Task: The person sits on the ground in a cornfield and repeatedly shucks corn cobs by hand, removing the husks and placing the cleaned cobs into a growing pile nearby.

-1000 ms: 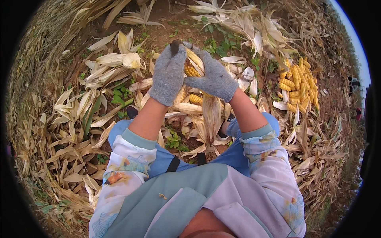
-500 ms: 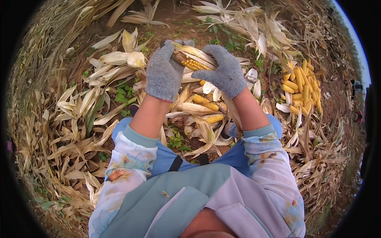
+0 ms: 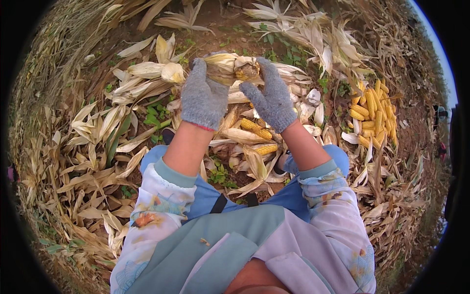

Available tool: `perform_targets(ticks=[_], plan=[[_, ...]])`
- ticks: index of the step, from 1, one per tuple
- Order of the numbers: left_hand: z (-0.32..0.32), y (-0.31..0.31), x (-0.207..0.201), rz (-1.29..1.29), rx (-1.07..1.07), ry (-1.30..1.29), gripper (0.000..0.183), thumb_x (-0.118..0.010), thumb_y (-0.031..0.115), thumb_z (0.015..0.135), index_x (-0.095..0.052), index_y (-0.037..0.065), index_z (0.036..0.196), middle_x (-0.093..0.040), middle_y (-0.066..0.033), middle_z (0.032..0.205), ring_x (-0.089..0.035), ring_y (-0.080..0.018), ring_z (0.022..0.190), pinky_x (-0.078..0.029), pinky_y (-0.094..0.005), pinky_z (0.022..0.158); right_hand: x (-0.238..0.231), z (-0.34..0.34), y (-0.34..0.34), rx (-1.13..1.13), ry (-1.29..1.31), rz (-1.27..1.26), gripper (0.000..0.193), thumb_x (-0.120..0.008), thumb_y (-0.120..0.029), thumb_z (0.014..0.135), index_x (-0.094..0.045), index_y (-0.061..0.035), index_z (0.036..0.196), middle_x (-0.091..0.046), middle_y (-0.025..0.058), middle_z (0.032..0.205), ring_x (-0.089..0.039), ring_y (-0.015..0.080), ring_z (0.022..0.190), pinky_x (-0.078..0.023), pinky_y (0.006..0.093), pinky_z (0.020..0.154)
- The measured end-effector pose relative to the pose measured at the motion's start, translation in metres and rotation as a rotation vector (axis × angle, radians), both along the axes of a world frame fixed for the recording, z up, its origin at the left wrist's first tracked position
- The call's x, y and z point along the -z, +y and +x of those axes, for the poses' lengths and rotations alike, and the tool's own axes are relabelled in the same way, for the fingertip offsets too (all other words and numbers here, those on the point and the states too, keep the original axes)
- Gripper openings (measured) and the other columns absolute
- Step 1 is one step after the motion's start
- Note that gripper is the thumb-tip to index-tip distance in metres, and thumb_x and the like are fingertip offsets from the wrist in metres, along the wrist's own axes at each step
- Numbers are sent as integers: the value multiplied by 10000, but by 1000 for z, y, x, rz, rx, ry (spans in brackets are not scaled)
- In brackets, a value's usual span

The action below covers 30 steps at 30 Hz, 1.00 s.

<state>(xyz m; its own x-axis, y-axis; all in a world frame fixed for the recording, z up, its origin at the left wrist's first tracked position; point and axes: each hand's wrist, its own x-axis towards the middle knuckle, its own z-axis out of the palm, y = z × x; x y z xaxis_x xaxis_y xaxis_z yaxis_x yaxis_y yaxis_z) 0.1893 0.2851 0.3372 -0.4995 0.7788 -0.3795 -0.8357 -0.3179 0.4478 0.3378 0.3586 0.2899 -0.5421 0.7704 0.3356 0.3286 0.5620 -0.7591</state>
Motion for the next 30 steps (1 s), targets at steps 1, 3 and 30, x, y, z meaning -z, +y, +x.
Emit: perform_targets(ticks=[1,3,30], plan=[[1,0,3,8,18,0,300,-453,223,1052,-540,-4,1227,-619,-165,1216,-607,-286,1136,-507,-442,1000,1,-1,0,-18,-52,-184,567,-750,-360,865,-534,-23,1267,-644,176,1173,-641,332,1046,-503,409,902],[5,-1,10,21,50,-5,303,-446,228,1055,-538,-5,1225,-611,-172,1231,-598,-291,1157,-500,-447,1013,8,-1,5,-119,3,-480,581,-747,-290,884,-481,33,1288,-666,160,1156,-658,260,997,-502,364,915],[-85,-14,-7,-400,-307,1038,381,-618,204,947,-567,11,1272,-587,-165,1311,-564,-286,1215,-458,-416,1038,-2,27,50,262,538,-465,446,-755,-205,881,-541,-9,1219,-650,115,1095,-629,160,953,-529,304,807]])
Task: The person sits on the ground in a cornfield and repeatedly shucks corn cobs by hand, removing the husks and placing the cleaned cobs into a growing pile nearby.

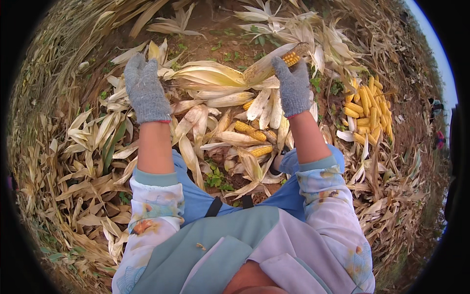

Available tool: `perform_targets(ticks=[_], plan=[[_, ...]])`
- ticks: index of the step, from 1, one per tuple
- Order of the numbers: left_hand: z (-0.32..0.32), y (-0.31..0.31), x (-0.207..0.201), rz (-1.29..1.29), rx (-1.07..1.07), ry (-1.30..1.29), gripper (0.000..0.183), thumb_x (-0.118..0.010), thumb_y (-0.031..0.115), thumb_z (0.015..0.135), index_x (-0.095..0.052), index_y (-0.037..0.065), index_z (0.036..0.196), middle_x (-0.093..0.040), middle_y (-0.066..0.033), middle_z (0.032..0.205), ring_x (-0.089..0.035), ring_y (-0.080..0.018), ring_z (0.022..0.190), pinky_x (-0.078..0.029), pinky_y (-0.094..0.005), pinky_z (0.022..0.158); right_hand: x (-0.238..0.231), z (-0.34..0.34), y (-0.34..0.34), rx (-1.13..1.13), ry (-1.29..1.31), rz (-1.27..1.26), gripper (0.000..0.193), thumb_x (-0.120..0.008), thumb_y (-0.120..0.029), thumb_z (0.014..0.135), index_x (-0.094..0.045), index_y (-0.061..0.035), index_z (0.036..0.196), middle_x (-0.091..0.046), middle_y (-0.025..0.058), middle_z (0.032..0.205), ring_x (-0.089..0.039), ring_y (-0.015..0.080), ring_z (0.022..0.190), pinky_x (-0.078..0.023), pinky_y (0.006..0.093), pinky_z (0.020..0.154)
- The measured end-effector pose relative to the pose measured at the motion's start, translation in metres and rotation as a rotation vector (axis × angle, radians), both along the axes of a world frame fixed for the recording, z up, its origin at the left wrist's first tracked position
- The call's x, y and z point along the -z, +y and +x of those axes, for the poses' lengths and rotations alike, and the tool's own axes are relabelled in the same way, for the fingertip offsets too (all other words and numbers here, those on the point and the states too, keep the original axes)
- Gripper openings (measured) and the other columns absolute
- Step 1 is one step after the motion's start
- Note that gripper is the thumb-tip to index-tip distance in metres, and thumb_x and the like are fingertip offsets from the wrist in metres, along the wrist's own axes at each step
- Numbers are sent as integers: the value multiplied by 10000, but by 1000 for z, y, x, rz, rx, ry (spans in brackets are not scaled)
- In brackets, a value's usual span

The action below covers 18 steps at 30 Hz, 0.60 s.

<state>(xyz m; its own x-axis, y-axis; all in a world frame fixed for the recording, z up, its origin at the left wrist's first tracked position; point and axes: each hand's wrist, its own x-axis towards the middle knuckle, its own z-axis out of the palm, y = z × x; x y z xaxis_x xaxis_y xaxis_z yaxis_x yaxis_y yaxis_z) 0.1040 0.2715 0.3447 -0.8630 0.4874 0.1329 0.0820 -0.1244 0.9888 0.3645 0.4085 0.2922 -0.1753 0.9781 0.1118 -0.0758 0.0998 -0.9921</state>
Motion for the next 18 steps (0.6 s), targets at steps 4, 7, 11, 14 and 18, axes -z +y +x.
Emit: perform_targets(ticks=[4,7,11,14,18], plan=[[30,4,2,-70,131,705,474,-743,258,883,-591,13,1259,-624,-154,1271,-619,-268,1153,-495,-359,980,-11,-1,-19,-132,-334,181,466,-782,-230,850,-570,-3,1198,-685,113,1062,-662,161,913,-537,324,819],[60,5,6,-89,484,668,536,-790,352,841,-616,32,1235,-656,-137,1222,-642,-259,1118,-506,-356,963,-22,-6,-33,-227,-501,229,514,-802,-287,827,-584,-18,1207,-691,133,1079,-678,187,932,-539,331,845],[79,12,20,-121,672,510,521,-782,258,855,-590,37,1286,-641,-120,1221,-609,-193,1146,-517,-348,969,-23,-14,-39,-392,-431,245,628,-825,-355,787,-575,-27,1260,-685,144,1111,-683,224,1010,-535,335,878],[79,15,15,-117,772,288,457,-767,195,866,-611,20,1258,-661,-88,1166,-631,-159,1065,-531,-303,916,-28,-15,-46,-455,-599,415,632,-829,-338,781,-572,-36,1272,-681,140,1134,-678,229,1027,-534,348,888],[74,15,14,-98,845,93,368,-723,134,894,-639,2,1227,-673,-69,1126,-636,-141,1023,-530,-277,890,-17,-13,-41,-547,-415,234,625,-823,-311,784,-567,-45,1288,-679,133,1145,-672,225,1033,-530,353,903]])
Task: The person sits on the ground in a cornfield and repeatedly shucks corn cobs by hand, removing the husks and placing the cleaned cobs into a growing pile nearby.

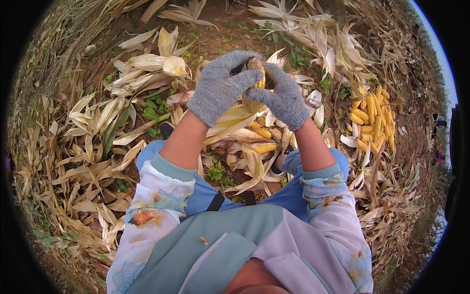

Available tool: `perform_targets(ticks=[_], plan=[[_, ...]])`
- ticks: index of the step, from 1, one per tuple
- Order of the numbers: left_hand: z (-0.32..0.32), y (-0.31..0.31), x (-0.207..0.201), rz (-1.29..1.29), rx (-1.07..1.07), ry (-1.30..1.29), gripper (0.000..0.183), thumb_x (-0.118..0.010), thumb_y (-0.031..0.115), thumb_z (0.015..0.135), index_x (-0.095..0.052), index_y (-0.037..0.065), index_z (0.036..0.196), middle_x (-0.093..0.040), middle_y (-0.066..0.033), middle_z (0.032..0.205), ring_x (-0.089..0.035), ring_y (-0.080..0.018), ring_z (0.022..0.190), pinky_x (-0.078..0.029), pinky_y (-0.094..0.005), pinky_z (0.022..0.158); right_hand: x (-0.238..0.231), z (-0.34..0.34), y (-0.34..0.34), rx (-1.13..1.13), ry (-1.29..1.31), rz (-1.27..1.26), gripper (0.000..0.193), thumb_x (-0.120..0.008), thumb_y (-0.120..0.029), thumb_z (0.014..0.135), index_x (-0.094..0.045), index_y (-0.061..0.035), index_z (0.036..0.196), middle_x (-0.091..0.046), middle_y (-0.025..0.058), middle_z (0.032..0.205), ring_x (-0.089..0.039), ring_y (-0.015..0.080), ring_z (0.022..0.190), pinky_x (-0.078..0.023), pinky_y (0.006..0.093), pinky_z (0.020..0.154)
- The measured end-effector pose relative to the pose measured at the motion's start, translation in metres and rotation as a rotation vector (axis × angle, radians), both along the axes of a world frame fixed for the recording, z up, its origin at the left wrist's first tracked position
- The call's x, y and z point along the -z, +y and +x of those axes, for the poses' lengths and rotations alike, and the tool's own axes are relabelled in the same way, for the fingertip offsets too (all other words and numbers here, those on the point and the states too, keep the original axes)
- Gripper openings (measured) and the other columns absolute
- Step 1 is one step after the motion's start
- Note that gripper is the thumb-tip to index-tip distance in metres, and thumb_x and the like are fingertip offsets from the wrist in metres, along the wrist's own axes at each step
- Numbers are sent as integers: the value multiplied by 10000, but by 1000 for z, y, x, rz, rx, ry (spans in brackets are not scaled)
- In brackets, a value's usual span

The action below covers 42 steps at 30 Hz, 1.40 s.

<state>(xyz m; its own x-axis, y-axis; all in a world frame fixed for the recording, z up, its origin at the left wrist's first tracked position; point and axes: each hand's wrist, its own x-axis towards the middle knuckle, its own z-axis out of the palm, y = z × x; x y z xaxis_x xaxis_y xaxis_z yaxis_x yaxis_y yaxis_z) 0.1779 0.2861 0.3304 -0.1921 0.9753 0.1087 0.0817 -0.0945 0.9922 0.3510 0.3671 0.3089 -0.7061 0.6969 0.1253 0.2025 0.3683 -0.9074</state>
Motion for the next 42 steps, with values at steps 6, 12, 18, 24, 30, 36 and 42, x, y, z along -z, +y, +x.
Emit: perform_targets(ticks=[6,12,18,24,30,36,42], plan=[[-4,0,-1,32,-24,-38,318,-685,108,913,-662,6,1213,-676,-73,1131,-631,-148,1033,-520,-284,900,-4,4,1,-47,-3,-130,645,-782,-273,858,-498,-2,1370,-617,111,1254,-599,195,1138,-477,344,1005],[1,0,3,110,-112,-18,277,-692,137,899,-703,2,1141,-711,-103,1057,-673,-176,968,-535,-301,849,10,3,3,-20,63,-74,600,-719,-359,874,-536,-30,1341,-665,143,1161,-657,217,1059,-514,360,931],[5,0,9,114,-193,-128,216,-670,96,900,-719,3,1089,-716,-86,1011,-664,-158,928,-527,-289,825,2,2,-3,-16,77,-101,602,-696,-384,894,-528,-22,1345,-655,142,1179,-651,217,1059,-504,359,939],[8,3,13,67,-298,-234,172,-609,67,952,-687,4,1092,-698,-49,1011,-630,-109,926,-509,-239,816,15,0,-2,21,195,-224,577,-677,-322,924,-499,12,1360,-602,142,1278,-590,198,1150,-464,342,992],[6,3,11,53,-262,-589,151,-570,111,989,-670,21,1058,-705,-65,969,-648,-126,884,-527,-231,760,4,-3,-5,68,247,-238,532,-647,-266,947,-479,18,1364,-592,137,1259,-559,200,1163,-428,343,1023],[7,3,14,40,-268,-729,157,-545,133,1005,-636,18,1061,-693,-83,954,-658,-158,869,-546,-274,756,16,-9,-10,102,233,-229,490,-631,-263,963,-477,3,1345,-590,116,1240,-571,189,1123,-449,322,988],[0,2,10,102,-291,-670,158,-550,130,1002,-645,5,1018,-677,-76,896,-633,-159,823,-525,-297,756,6,-6,-4,211,304,-599,451,-607,-267,985,-460,-9,1324,-578,116,1244,-597,205,1124,-499,364,988]])
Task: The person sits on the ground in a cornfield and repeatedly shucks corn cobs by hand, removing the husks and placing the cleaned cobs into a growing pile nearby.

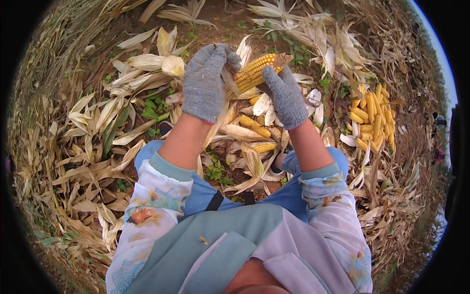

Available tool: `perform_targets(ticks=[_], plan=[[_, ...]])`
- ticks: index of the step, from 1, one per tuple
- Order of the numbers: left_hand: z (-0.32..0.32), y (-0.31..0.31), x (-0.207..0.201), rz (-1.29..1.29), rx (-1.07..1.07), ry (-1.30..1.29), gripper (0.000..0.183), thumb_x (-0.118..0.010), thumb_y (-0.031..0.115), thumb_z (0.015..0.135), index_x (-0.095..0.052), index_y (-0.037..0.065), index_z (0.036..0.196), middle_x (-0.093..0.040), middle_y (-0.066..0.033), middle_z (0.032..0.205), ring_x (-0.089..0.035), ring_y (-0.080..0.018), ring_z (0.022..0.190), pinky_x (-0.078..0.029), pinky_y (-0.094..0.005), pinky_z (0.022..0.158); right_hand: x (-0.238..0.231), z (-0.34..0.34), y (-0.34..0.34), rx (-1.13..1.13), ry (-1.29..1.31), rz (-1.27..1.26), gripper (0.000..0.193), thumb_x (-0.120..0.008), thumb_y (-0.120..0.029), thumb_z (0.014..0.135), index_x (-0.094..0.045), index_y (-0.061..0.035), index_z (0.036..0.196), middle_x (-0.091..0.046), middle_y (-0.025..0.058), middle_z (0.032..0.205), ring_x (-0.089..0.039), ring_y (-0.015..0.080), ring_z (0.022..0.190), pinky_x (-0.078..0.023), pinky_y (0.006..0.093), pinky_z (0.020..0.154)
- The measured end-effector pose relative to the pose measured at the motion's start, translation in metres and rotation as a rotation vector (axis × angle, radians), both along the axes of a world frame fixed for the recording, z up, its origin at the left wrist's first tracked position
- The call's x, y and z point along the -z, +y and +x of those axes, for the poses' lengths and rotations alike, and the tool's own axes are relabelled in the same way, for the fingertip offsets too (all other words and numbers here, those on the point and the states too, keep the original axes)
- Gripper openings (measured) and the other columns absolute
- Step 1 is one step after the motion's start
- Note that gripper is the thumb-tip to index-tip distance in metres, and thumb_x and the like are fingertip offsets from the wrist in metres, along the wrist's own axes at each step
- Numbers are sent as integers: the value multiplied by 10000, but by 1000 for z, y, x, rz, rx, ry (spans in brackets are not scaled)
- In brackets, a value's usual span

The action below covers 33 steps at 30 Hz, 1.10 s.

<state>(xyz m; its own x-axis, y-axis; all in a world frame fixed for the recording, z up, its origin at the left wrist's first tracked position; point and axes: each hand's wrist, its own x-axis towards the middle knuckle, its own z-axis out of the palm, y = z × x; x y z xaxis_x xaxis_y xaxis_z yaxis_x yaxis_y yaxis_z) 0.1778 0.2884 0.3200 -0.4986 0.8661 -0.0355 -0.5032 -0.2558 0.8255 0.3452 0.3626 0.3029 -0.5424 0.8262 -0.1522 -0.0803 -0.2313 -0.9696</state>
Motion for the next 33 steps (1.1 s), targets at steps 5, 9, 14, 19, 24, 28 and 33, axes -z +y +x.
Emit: perform_targets(ticks=[5,9,14,19,24,28,33], plan=[[-12,0,-14,31,-97,-89,127,-568,100,990,-637,-3,1018,-662,-76,858,-616,-159,786,-519,-289,705,17,4,18,176,288,-245,415,-601,-352,992,-514,-36,1247,-602,122,1207,-617,264,1119,-517,449,998],[-34,-4,-17,68,-218,-206,143,-576,107,990,-615,-11,1063,-636,-71,856,-612,-164,784,-525,-293,685,24,11,36,344,366,-365,421,-566,-374,1006,-512,-44,1261,-600,133,1210,-599,288,1145,-497,476,1021],[-72,-9,0,53,-235,-241,187,-563,153,1008,-593,-7,1101,-615,-58,903,-592,-169,783,-525,-301,713,11,19,45,482,489,-358,441,-536,-378,1019,-502,-29,1287,-585,159,1243,-590,307,1154,-503,474,1019],[-101,-10,18,30,-248,-133,243,-522,169,1033,-566,-12,1190,-611,-67,945,-581,-170,824,-521,-307,723,2,22,48,494,556,-340,447,-545,-355,1016,-492,-14,1301,-582,169,1250,-588,315,1154,-509,476,1015],[-160,21,98,48,-176,-488,289,-558,156,1011,-546,35,1272,-652,-108,1074,-626,-222,990,-545,-372,815,3,22,50,490,586,-326,439,-560,-337,1013,-489,-11,1299,-587,160,1228,-602,304,1126,-524,460,992],[-104,-14,46,-16,-94,-245,317,-617,162,975,-560,63,1271,-658,-107,1133,-621,-246,1082,-545,-410,858,21,41,70,579,517,-106,416,-586,-294,1006,-482,-7,1287,-596,133,1174,-625,252,1057,-557,411,923],[-1,-24,46,-475,-69,-308,416,-376,283,1047,-452,74,1399,-467,-163,1433,-509,-343,1262,-418,-594,1009,6,41,62,757,148,243,394,-640,-210,974,-489,1,1270,-571,95,1151,-581,163,991,-513,297,834]])
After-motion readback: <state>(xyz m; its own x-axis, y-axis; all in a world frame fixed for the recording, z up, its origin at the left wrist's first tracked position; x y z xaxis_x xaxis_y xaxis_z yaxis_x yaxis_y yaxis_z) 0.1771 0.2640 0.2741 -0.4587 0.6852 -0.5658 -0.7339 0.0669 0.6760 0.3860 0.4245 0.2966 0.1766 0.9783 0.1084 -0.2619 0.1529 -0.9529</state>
